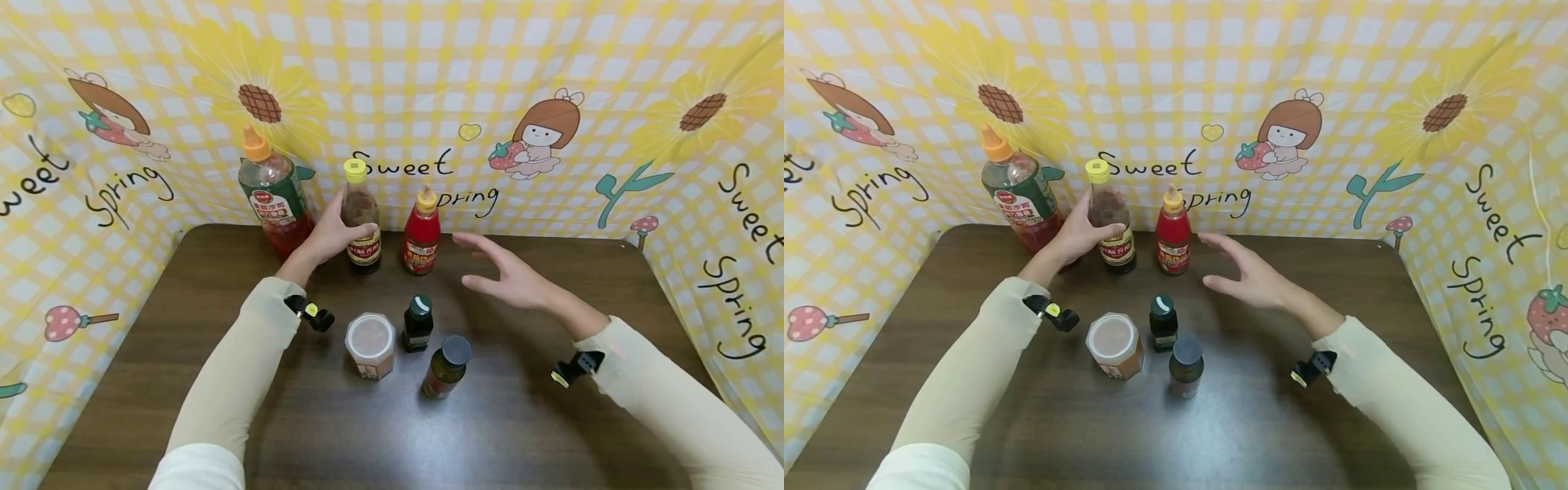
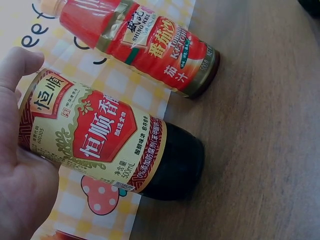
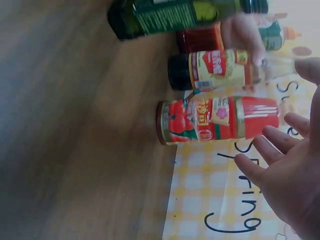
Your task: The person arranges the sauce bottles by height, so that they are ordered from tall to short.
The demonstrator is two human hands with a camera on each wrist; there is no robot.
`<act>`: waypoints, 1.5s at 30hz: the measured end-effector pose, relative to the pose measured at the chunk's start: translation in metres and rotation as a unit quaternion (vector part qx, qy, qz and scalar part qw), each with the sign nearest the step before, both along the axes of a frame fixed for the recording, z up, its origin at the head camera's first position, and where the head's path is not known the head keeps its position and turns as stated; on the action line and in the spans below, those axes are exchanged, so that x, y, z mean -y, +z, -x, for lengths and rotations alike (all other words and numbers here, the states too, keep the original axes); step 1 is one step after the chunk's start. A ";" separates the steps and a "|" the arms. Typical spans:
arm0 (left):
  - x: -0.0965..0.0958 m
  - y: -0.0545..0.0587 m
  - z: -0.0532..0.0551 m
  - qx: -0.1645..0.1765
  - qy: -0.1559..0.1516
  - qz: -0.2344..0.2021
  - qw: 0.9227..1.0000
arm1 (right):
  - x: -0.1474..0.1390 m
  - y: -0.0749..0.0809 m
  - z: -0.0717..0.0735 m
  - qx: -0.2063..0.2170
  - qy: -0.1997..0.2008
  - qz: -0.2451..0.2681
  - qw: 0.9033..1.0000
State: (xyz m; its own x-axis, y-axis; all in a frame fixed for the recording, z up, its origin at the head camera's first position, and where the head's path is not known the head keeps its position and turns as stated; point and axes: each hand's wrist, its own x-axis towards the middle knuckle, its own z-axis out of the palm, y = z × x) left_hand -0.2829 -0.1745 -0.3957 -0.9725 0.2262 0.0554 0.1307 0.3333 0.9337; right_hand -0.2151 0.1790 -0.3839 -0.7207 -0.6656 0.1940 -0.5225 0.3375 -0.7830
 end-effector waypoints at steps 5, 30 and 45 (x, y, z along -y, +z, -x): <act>0.000 0.001 0.000 0.003 0.002 0.000 1.000 | -0.014 0.002 -0.026 -0.005 0.025 0.002 1.000; -0.001 0.000 0.001 -0.001 0.006 0.008 1.000 | -0.008 -0.008 -0.090 -0.006 0.162 0.071 0.984; 0.000 -0.005 0.003 -0.004 0.006 -0.001 1.000 | 0.010 -0.025 -0.092 0.026 0.183 0.076 0.980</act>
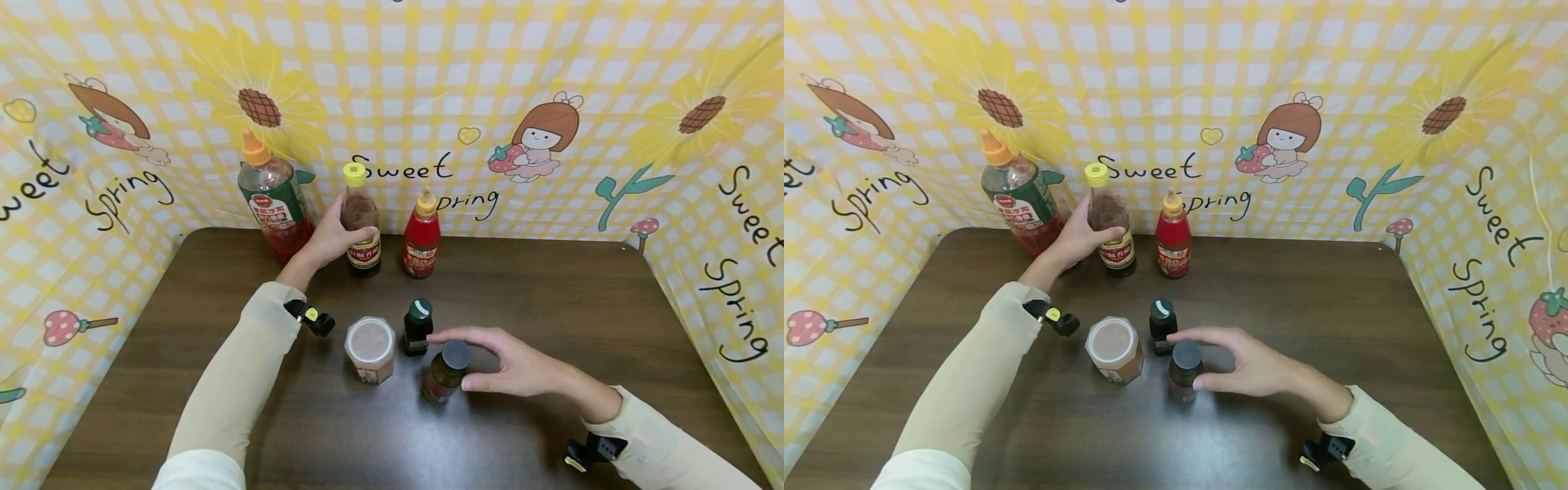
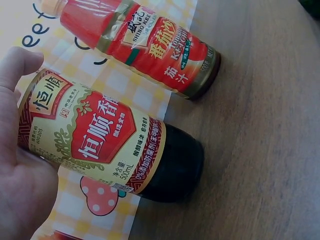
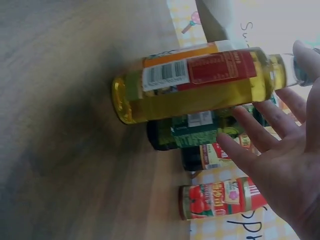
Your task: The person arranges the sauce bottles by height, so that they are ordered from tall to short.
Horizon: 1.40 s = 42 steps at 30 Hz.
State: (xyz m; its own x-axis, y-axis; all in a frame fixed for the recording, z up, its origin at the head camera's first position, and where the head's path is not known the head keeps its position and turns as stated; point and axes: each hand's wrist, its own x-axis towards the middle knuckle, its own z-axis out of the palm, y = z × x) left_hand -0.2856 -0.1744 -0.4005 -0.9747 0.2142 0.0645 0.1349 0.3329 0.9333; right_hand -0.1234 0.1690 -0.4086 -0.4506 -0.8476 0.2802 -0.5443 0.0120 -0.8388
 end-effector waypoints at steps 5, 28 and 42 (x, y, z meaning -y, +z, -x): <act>0.000 0.001 -0.001 -0.003 -0.007 -0.011 1.000 | 0.004 -0.009 -0.003 0.023 0.011 0.009 1.000; 0.001 -0.001 -0.001 0.006 -0.002 -0.007 1.000 | 0.012 -0.025 -0.011 0.074 -0.002 0.007 0.997; 0.000 0.000 -0.002 0.003 0.001 -0.012 1.000 | 0.015 -0.027 -0.012 0.086 -0.009 0.035 0.996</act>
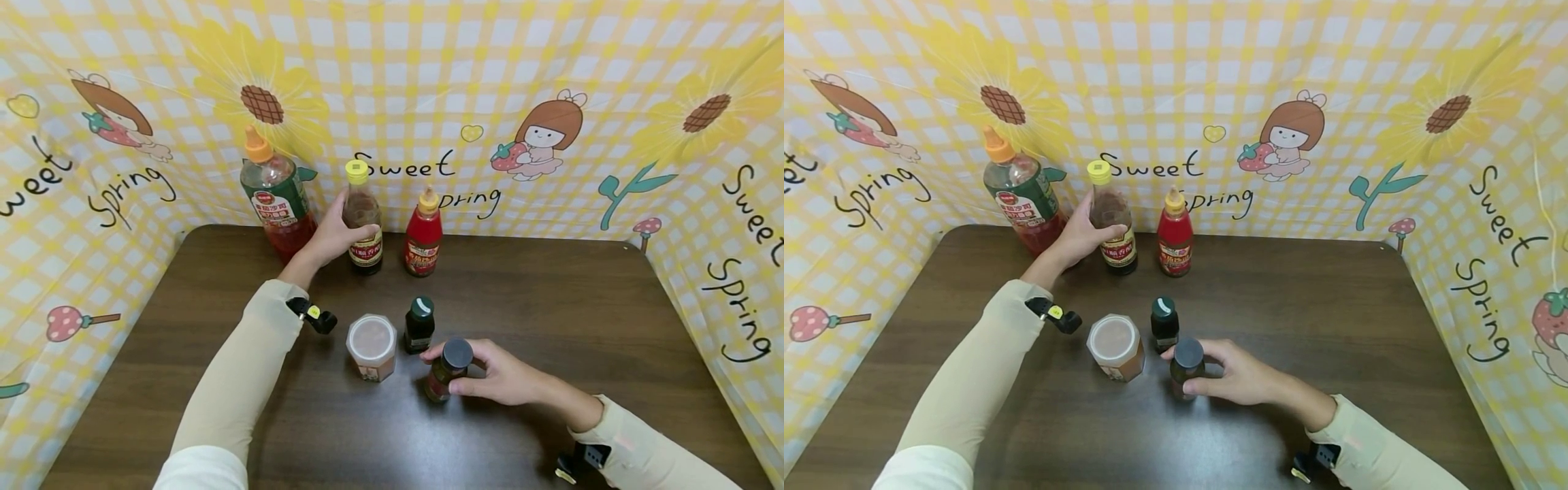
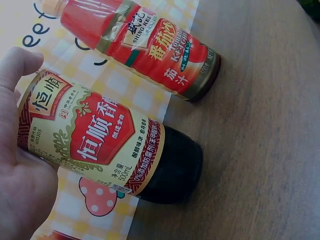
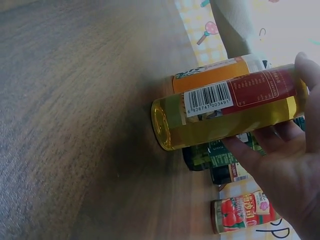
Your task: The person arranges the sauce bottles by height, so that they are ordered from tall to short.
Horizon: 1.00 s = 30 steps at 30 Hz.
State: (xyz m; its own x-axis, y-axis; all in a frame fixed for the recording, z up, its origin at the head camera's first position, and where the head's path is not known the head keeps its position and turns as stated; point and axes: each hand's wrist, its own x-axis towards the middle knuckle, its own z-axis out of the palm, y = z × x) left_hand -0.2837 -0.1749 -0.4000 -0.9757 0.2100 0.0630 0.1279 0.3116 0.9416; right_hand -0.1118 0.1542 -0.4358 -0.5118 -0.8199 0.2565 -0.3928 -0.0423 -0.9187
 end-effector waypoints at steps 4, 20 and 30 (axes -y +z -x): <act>0.000 0.000 0.001 0.000 0.002 0.001 1.000 | 0.001 -0.001 0.000 0.003 -0.007 0.011 1.000; -0.001 0.000 -0.001 -0.003 -0.008 -0.008 1.000 | 0.001 -0.001 -0.002 -0.009 -0.033 0.026 0.999; 0.000 0.000 0.000 0.011 -0.001 0.000 1.000 | -0.010 0.011 0.003 -0.024 -0.073 0.019 0.997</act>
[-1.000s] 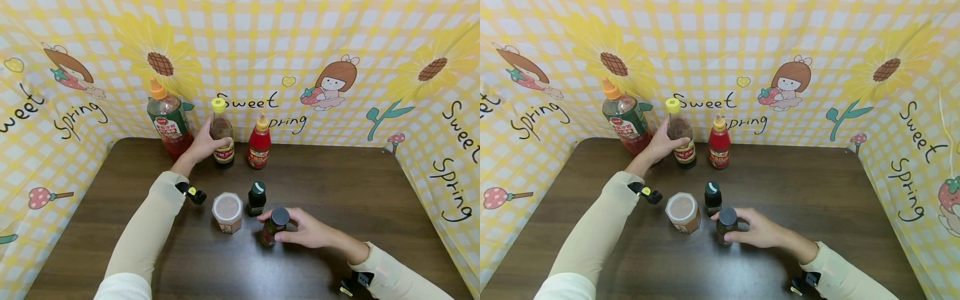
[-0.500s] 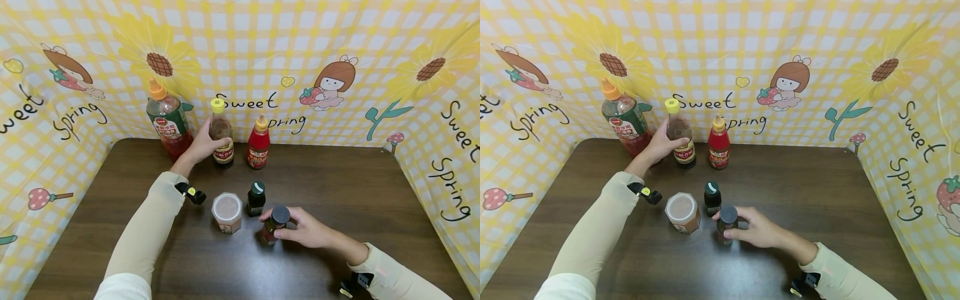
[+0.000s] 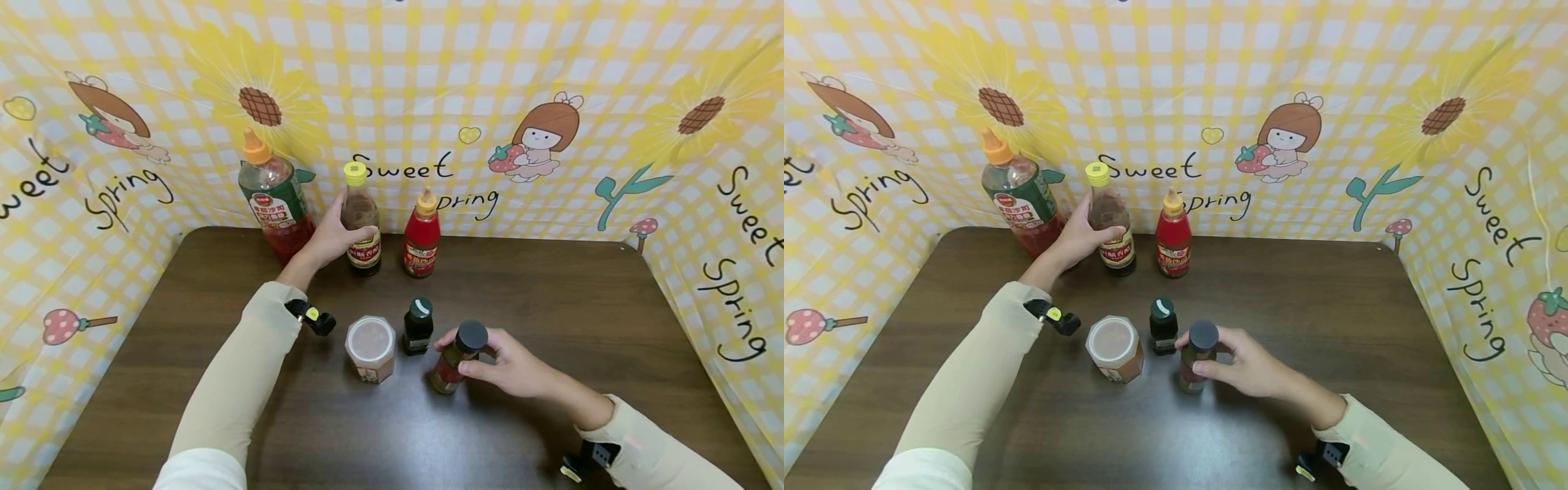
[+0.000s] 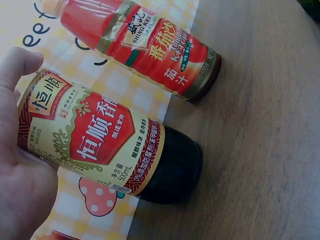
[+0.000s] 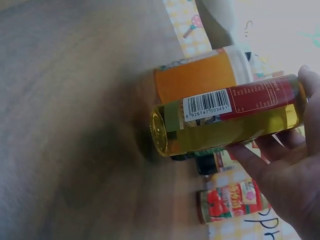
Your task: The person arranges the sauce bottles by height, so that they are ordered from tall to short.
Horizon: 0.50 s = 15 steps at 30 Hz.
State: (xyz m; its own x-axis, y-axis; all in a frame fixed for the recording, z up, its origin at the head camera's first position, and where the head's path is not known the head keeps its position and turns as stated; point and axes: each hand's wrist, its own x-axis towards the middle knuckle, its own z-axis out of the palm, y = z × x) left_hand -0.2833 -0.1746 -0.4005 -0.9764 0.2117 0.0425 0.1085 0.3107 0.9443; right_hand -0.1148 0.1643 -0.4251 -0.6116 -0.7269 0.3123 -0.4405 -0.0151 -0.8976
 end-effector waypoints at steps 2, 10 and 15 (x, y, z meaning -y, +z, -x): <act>0.000 0.000 0.001 -0.005 -0.004 -0.003 1.000 | -0.003 0.002 0.003 -0.006 -0.006 0.002 1.000; 0.000 -0.002 0.002 -0.012 -0.005 -0.010 1.000 | -0.015 0.018 0.019 -0.008 -0.026 0.015 1.000; 0.001 -0.003 0.003 -0.014 -0.007 -0.016 1.000 | -0.021 0.024 0.031 -0.020 -0.055 0.010 0.998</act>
